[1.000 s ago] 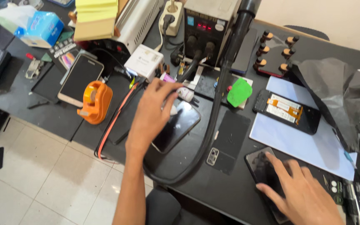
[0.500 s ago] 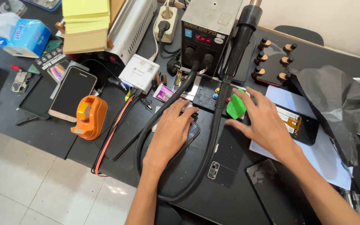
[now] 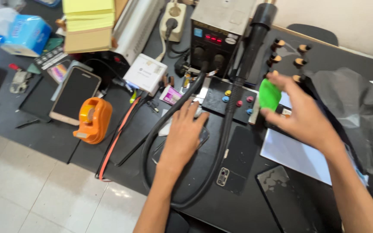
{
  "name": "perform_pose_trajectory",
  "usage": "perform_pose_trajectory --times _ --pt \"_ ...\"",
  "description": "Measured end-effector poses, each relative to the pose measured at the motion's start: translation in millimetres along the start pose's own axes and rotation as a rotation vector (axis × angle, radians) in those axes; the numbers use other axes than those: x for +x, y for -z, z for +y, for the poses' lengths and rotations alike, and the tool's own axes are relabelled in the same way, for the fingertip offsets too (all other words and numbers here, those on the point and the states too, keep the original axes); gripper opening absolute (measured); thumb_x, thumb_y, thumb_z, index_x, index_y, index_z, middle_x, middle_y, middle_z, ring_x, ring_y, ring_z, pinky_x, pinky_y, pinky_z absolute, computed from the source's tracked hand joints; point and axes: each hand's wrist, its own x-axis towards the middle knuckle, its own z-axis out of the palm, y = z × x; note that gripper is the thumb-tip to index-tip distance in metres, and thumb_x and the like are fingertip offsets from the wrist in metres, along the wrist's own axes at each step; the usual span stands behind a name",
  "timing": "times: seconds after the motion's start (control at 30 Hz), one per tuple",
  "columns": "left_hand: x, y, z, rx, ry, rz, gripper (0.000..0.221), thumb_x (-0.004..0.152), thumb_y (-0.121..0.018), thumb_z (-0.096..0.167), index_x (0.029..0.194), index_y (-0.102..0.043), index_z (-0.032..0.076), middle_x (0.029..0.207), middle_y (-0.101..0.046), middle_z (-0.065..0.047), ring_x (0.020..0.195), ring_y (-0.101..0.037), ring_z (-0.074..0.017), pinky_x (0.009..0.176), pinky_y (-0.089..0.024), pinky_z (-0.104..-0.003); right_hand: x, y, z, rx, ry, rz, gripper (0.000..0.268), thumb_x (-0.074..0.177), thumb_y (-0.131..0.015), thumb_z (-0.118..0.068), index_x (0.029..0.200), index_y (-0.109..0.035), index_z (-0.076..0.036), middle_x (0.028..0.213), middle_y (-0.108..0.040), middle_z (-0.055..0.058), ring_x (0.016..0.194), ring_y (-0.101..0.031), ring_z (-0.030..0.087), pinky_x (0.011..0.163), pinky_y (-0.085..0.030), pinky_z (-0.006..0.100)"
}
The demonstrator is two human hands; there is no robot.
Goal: The person uses a small screwdriver to remove and replace screws on a smartphone, applies adhesive from a tube to the chassis, and fits the screen and back cover onto the device.
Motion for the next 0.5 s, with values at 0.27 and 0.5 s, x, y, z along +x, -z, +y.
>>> perform_pose_trajectory --times 0.27,0.5 --pt "-4 -12 -2 0.141 -0.02 0.053 0.038 0.075 -0.067 0.0 0.113 -0.066 0.004 0.134 -0.057 -0.023 0.135 -0.047 -0.0417 0.106 -0.041 -0.051 3 -52 1 -0.279 0.133 -0.008 0.077 0.08 -0.079 -0.03 0.144 -0.047 0.0 0.139 -0.057 0.022 0.124 -0.054 0.043 0.106 -0.042 0.051" --pt "-6 -14 -2 0.111 -0.035 0.16 0.026 0.085 -0.067 0.007 0.111 -0.068 0.008 0.123 -0.06 -0.018 0.132 -0.05 -0.0399 0.101 -0.043 -0.052 1 -67 13 -0.386 0.166 -0.003 0.076 0.08 -0.078 -0.032 0.141 -0.049 0.003 0.15 -0.05 0.025 0.131 -0.051 0.045 0.109 -0.041 0.053"
